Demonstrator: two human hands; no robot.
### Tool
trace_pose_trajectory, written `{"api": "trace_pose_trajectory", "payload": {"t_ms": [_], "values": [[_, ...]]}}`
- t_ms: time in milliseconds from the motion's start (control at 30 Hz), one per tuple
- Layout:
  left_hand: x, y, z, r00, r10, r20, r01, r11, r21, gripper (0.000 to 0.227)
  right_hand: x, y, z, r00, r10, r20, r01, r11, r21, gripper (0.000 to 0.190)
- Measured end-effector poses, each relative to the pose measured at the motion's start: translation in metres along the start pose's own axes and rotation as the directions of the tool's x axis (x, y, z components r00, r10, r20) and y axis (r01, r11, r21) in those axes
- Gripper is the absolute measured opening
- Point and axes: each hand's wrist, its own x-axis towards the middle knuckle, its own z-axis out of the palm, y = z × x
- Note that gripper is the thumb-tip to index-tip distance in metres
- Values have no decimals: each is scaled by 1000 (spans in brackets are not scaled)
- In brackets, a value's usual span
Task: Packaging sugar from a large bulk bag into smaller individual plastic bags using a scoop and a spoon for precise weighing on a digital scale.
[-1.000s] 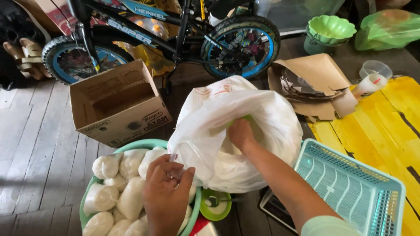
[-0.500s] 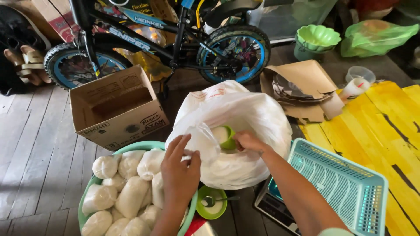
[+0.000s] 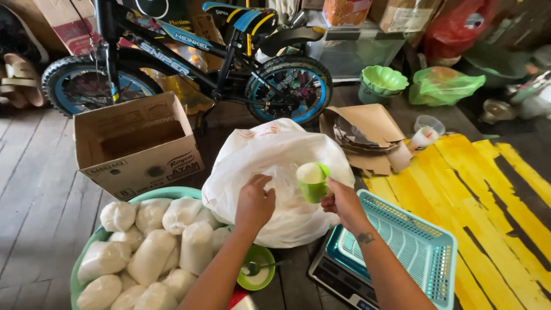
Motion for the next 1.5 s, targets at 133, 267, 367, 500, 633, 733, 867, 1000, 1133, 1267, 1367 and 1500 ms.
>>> {"api": "trace_pose_trajectory", "payload": {"t_ms": [133, 267, 367, 500, 633, 733, 867, 1000, 1133, 1267, 1367, 1500], "values": [[0, -12, 20, 999, 49, 15, -50, 997, 56, 31, -6, -3, -4, 998, -51, -29, 50, 998, -31, 54], [5, -6, 22, 999, 26, 36, -29, 995, 91, 32, 11, 1, -8, 995, -71, -66, 72, 997, 12, 48], [15, -13, 32, 999, -28, 47, 24, 997, 79, 32, 22, 0, -23, 988, -111, -107, 113, 993, 15, 39], [27, -15, 42, 991, -80, 110, 63, 987, 146, 27, 21, -18, -39, 957, -246, -153, 236, 968, -83, 36], [33, -2, 44, 988, -81, 131, 65, 990, 122, 32, -17, -58, -33, 939, -315, -140, 291, 942, -165, 38], [36, 6, 45, 991, -57, 119, 47, 995, 87, 36, -28, -69, -29, 930, -348, -118, 318, 923, -215, 38], [48, 11, 50, 992, -28, 124, 14, 994, 112, 37, -24, -73, -25, 924, -371, -95, 340, 908, -244, 39], [55, 15, 53, 991, -21, 132, -6, 979, 203, 37, -24, -79, -24, 919, -378, -110, 334, 896, -293, 42], [48, 6, 62, 993, -29, 113, 13, 990, 140, 37, -32, -89, -18, 918, -384, -94, 335, 882, -332, 41], [46, 19, 56, 994, -79, 71, 71, 992, 100, 38, -36, -99, -11, 915, -391, -102, 341, 883, -324, 40], [44, 35, 44, 991, -114, 72, 109, 991, 71, 40, -28, -96, -7, 920, -381, -91, 338, 890, -306, 40], [42, 46, 39, 992, -119, 30, 116, 990, 78, 47, -31, -94, 4, 922, -378, -84, 331, 881, -337, 39]]}}
